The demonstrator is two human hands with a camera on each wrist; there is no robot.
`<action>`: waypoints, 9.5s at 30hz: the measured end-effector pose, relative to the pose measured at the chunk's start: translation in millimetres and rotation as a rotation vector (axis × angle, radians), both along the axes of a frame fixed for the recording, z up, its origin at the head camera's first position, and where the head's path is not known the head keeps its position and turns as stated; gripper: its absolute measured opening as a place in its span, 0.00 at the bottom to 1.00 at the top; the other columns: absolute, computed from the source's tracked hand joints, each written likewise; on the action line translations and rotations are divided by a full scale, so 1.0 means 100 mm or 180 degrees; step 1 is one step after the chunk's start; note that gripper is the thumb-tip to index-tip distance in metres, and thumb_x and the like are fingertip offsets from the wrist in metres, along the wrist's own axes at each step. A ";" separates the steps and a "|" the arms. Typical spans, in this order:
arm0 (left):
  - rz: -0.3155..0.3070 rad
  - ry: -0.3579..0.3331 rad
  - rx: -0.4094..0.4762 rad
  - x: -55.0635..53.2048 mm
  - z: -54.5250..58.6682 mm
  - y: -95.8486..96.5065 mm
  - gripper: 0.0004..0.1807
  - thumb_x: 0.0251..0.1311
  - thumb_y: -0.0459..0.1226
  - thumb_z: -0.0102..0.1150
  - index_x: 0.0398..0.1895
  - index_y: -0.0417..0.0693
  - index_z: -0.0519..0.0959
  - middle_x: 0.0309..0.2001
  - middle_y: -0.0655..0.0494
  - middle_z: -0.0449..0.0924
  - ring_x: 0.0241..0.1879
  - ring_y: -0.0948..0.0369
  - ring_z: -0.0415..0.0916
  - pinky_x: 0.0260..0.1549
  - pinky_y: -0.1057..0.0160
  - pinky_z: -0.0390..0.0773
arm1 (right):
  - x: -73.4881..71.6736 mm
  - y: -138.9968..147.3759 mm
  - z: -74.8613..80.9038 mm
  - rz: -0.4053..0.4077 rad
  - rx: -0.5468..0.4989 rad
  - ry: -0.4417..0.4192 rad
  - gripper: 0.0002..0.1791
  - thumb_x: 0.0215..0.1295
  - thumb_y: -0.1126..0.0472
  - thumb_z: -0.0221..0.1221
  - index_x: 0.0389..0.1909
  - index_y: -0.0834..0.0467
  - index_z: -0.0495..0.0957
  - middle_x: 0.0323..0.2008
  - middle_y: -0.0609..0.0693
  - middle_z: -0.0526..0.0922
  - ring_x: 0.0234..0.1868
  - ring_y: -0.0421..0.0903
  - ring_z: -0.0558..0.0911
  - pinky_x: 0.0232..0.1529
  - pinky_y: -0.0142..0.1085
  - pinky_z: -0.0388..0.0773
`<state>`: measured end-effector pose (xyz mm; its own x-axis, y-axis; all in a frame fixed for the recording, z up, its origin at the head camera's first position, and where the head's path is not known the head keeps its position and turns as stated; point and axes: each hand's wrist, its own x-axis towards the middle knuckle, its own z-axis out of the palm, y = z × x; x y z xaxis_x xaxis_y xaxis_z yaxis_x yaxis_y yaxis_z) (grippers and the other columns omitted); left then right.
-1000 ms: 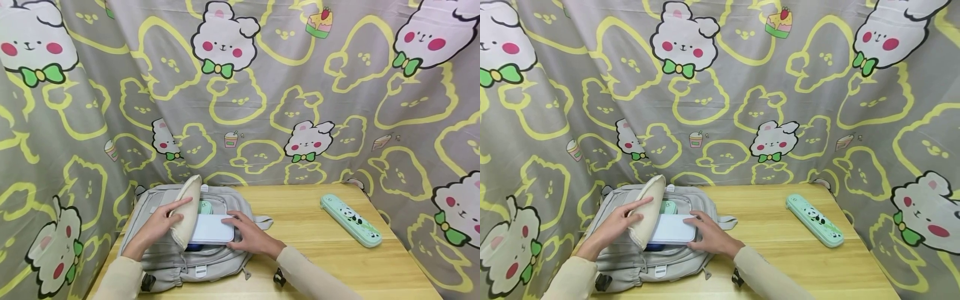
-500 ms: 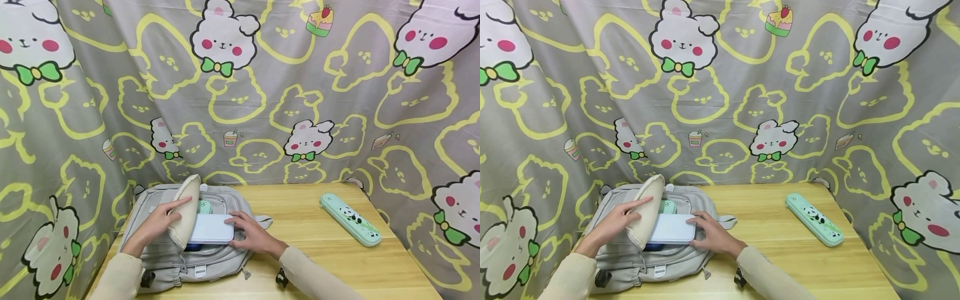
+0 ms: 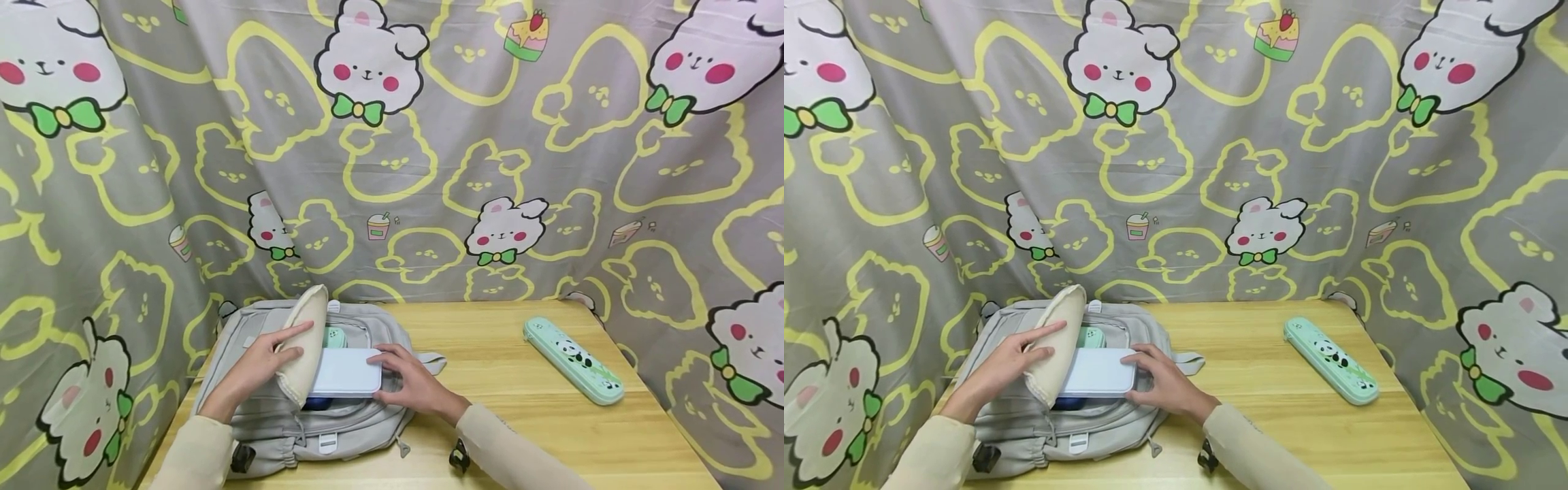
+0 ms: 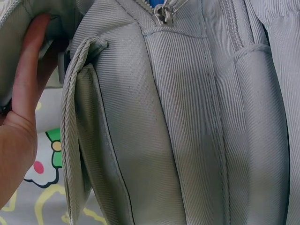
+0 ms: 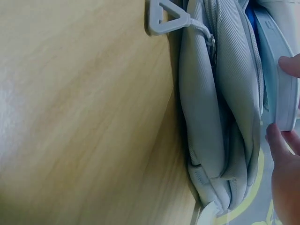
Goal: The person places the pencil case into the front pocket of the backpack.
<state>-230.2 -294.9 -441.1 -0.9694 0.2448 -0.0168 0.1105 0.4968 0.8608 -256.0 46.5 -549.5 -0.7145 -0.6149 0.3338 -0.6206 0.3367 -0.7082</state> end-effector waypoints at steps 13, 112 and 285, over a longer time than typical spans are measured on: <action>0.0029 -0.0061 0.0085 0.01 0.00 0.00 0.31 0.79 0.38 0.61 0.82 0.56 0.72 0.85 0.47 0.62 0.87 0.39 0.48 0.80 0.34 0.59 | 0.00 -0.12 0.02 -0.0143 0.0133 0.0250 0.32 0.65 0.54 0.77 0.70 0.47 0.81 0.78 0.56 0.71 0.76 0.56 0.75 0.72 0.51 0.78; 0.0182 0.0044 0.0320 0.02 -0.13 -0.01 0.30 0.77 0.40 0.64 0.80 0.56 0.75 0.82 0.45 0.68 0.84 0.42 0.58 0.59 0.74 0.74 | 0.11 -0.81 0.02 -0.0255 -0.0684 -0.0240 0.30 0.66 0.60 0.77 0.67 0.58 0.81 0.64 0.54 0.83 0.66 0.51 0.84 0.65 0.39 0.84; 0.0113 0.0026 0.0333 0.03 -0.16 -0.02 0.29 0.78 0.38 0.62 0.80 0.54 0.74 0.83 0.45 0.67 0.87 0.40 0.49 0.82 0.33 0.52 | 0.29 3.60 -0.28 -0.2710 0.1202 -0.0391 0.54 0.68 0.38 0.72 0.82 0.66 0.61 0.66 0.78 0.71 0.57 0.70 0.77 0.43 0.49 0.72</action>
